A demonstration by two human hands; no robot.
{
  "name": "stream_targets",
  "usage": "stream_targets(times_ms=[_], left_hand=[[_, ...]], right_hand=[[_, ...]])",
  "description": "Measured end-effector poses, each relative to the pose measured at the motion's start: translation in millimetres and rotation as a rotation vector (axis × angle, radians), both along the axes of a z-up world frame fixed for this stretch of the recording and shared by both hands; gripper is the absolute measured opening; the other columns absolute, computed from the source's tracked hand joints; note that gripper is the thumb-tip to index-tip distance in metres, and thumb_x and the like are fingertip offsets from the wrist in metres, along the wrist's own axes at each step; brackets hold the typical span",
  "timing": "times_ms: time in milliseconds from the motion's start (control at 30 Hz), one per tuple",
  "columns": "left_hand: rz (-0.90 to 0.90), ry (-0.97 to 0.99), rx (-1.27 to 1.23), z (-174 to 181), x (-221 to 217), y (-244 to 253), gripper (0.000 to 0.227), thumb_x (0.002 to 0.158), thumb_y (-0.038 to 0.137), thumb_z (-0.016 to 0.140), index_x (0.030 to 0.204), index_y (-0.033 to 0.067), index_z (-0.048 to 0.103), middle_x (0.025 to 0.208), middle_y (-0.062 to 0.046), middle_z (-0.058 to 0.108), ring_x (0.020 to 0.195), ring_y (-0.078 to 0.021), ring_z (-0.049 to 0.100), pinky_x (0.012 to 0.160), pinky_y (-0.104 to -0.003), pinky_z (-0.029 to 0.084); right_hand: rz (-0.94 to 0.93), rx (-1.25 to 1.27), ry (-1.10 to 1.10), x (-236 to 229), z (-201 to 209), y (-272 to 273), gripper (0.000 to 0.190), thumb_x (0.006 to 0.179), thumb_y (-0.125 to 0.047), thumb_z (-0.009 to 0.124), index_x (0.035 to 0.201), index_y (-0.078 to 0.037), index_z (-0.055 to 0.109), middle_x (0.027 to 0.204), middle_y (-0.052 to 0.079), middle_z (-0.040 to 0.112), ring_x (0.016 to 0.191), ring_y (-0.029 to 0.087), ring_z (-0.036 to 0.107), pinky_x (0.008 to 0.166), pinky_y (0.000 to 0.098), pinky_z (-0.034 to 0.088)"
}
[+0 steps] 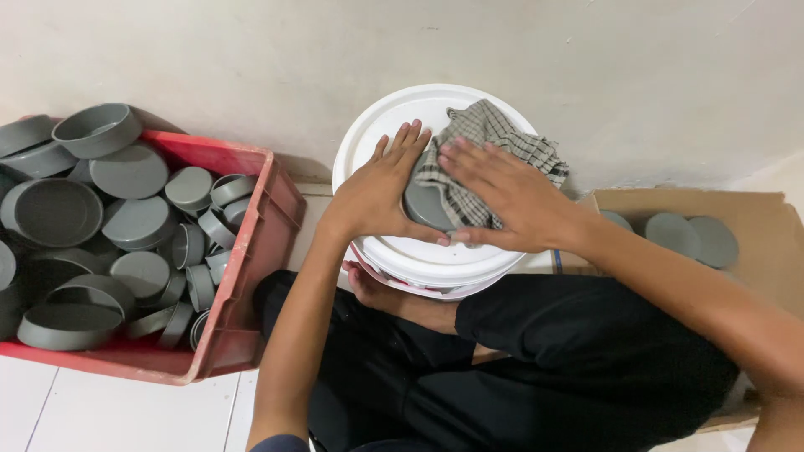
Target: Wiping grey plastic pipe caps with a cloth and transferring them from a red bin to a cardboard box
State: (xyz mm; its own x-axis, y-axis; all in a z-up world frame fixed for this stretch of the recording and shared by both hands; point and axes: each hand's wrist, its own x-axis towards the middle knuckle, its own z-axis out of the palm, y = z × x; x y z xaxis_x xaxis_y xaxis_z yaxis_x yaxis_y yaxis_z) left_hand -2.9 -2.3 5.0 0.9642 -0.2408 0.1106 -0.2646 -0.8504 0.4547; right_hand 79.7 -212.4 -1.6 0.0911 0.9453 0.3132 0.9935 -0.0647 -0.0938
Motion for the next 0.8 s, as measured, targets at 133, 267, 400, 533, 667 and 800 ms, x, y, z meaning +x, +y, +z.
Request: stream_targets(times_ms=[133, 267, 400, 533, 667, 800], left_hand=[[0.011, 0.000, 0.008, 2.3, -0.2, -1.1, 0.132, 0.045, 0.075, 0.072, 0.141, -0.0004, 0.023, 0.147, -0.021, 0.023, 0.138, -0.0313, 0.019, 0.112, -0.046, 0.011], [0.020, -0.003, 0.029, -10.2, 5.7, 3.8, 0.132, 0.045, 0.072, 0.074, 0.142, -0.0007, 0.022, 0.147, -0.021, 0.022, 0.138, -0.0308, 0.018, 0.113, -0.045, 0.010], [-0.007, -0.030, 0.029, -18.3, 10.7, 7.0, 0.129, 0.042, 0.056, 0.077, 0.143, 0.0003, 0.018, 0.148, -0.021, 0.020, 0.139, -0.0316, 0.018, 0.113, -0.045, 0.012], [-0.004, -0.015, -0.006, -3.4, 1.5, 1.2, 0.130, 0.044, 0.065, 0.076, 0.142, -0.0005, 0.022, 0.148, -0.020, 0.021, 0.138, -0.0323, 0.018, 0.113, -0.046, 0.012], [0.005, 0.000, -0.015, 4.7, -1.0, -1.2, 0.130, 0.046, 0.072, 0.073, 0.142, 0.0000, 0.022, 0.148, -0.020, 0.022, 0.138, -0.0326, 0.018, 0.112, -0.046, 0.012], [0.013, -0.011, 0.010, -3.0, 2.9, 0.8, 0.132, 0.045, 0.072, 0.074, 0.142, 0.0005, 0.021, 0.148, -0.021, 0.021, 0.138, -0.0327, 0.018, 0.112, -0.047, 0.012]], right_hand=[[-0.113, -0.026, -0.009, -0.3, -2.1, -0.9, 0.089, 0.081, -0.066, 0.044, 0.141, -0.003, 0.028, 0.146, 0.018, 0.027, 0.136, 0.034, 0.022, 0.109, 0.0488, 0.017], [0.021, 0.012, -0.082, -19.0, 3.1, 6.0, 0.092, 0.077, -0.069, 0.048, 0.137, -0.001, 0.033, 0.143, 0.020, 0.032, 0.135, 0.036, 0.026, 0.109, 0.0493, 0.018], [0.157, 0.006, -0.006, -26.6, 9.7, 8.3, 0.083, 0.081, -0.062, 0.050, 0.137, -0.002, 0.036, 0.143, 0.017, 0.034, 0.134, 0.032, 0.029, 0.109, 0.0454, 0.019], [0.099, 0.017, -0.014, -6.8, 0.5, 4.5, 0.082, 0.080, -0.061, 0.051, 0.136, -0.001, 0.037, 0.139, 0.019, 0.040, 0.133, 0.034, 0.031, 0.109, 0.0466, 0.021], [-0.070, -0.004, 0.027, 3.8, -0.5, -2.1, 0.077, 0.086, -0.057, 0.045, 0.139, -0.001, 0.033, 0.143, 0.017, 0.033, 0.135, 0.033, 0.026, 0.110, 0.0457, 0.017], [-0.064, -0.017, -0.037, -7.5, -0.6, 1.5, 0.087, 0.081, -0.065, 0.046, 0.139, -0.001, 0.031, 0.144, 0.020, 0.030, 0.135, 0.036, 0.024, 0.109, 0.0491, 0.017]])
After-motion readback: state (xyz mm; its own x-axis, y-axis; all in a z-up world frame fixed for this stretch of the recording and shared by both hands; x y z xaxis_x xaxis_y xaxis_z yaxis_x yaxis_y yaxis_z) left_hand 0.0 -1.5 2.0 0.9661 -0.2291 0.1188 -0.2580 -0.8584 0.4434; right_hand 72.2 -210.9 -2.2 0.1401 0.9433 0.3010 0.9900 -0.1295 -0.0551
